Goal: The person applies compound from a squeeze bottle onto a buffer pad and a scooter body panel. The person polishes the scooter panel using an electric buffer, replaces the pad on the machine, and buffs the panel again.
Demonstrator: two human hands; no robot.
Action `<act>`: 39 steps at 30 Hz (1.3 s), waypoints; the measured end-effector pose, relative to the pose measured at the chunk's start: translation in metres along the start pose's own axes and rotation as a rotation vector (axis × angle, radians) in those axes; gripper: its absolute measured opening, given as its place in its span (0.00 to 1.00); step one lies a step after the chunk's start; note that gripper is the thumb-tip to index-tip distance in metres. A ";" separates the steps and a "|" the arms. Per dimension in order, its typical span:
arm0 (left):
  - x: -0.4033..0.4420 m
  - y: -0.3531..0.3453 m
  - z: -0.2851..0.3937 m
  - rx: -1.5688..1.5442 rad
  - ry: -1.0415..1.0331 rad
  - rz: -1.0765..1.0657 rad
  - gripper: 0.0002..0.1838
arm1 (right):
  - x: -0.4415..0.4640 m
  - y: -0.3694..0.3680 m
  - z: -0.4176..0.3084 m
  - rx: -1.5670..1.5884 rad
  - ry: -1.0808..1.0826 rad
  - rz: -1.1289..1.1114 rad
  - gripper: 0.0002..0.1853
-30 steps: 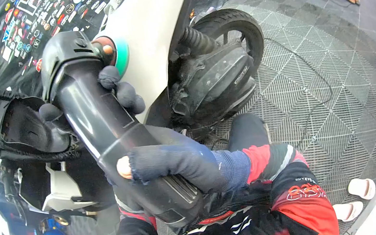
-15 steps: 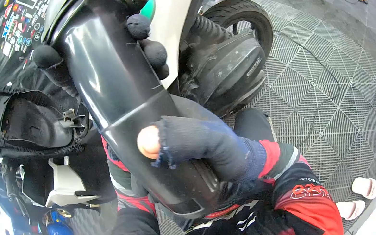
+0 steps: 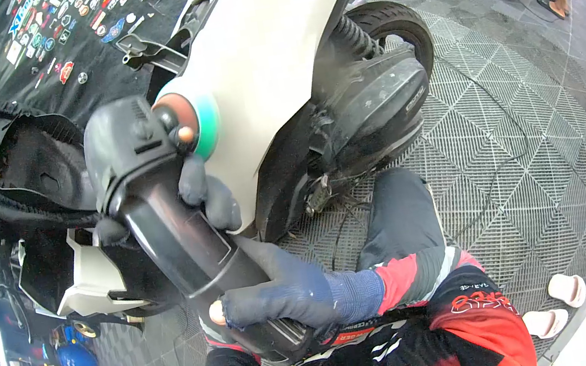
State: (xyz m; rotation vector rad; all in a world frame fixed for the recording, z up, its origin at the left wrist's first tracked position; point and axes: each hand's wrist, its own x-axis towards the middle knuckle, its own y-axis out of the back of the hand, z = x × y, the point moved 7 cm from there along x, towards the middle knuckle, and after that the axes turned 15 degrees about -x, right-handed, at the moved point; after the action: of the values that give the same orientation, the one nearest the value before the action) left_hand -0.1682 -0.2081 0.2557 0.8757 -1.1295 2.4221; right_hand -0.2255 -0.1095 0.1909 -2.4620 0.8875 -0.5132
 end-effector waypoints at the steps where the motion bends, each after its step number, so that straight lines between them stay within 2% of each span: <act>1: -0.013 -0.002 0.010 0.001 -0.005 0.005 0.68 | 0.005 0.001 0.010 -0.035 -0.007 0.021 0.44; 3: -0.043 -0.008 0.009 0.225 0.383 0.085 0.70 | 0.012 0.003 0.024 -0.040 -0.010 -0.005 0.45; 4: -0.050 -0.015 0.008 0.244 0.115 0.152 0.69 | 0.014 0.004 0.035 -0.090 -0.084 -0.026 0.45; 5: -0.055 -0.016 0.003 0.246 0.115 0.159 0.69 | 0.015 0.005 0.044 -0.140 -0.157 -0.048 0.46; 9: -0.033 -0.014 0.009 0.267 0.025 0.080 0.66 | 0.008 0.012 0.042 -0.251 -0.157 -0.055 0.47; 11: -0.017 -0.003 0.002 0.166 0.450 0.075 0.63 | 0.002 0.015 0.029 -0.256 -0.041 -0.043 0.48; 14: 0.013 0.004 0.003 0.143 0.382 0.034 0.62 | -0.005 0.020 0.007 -0.192 0.078 -0.019 0.49; 21: 0.091 0.030 0.009 0.077 0.320 0.089 0.61 | -0.024 0.034 -0.053 -0.004 0.121 -0.060 0.49; 23: 0.111 0.035 0.013 0.069 0.294 0.112 0.60 | -0.028 0.040 -0.074 0.012 0.223 0.000 0.48; 30: 0.146 0.052 0.011 0.048 0.249 0.165 0.59 | -0.039 0.055 -0.111 -0.003 0.266 0.089 0.42; 34: 0.137 0.053 0.002 0.053 0.258 0.153 0.60 | -0.045 0.052 -0.109 0.004 0.234 0.143 0.41; 39: 0.110 0.041 0.006 0.069 0.259 0.111 0.61 | -0.029 0.041 -0.066 -0.046 0.174 0.035 0.43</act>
State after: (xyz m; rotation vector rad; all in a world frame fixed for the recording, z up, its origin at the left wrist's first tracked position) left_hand -0.2704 -0.2347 0.3069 0.5097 -1.0276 2.5856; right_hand -0.2986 -0.1381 0.2175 -2.4666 1.0191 -0.7111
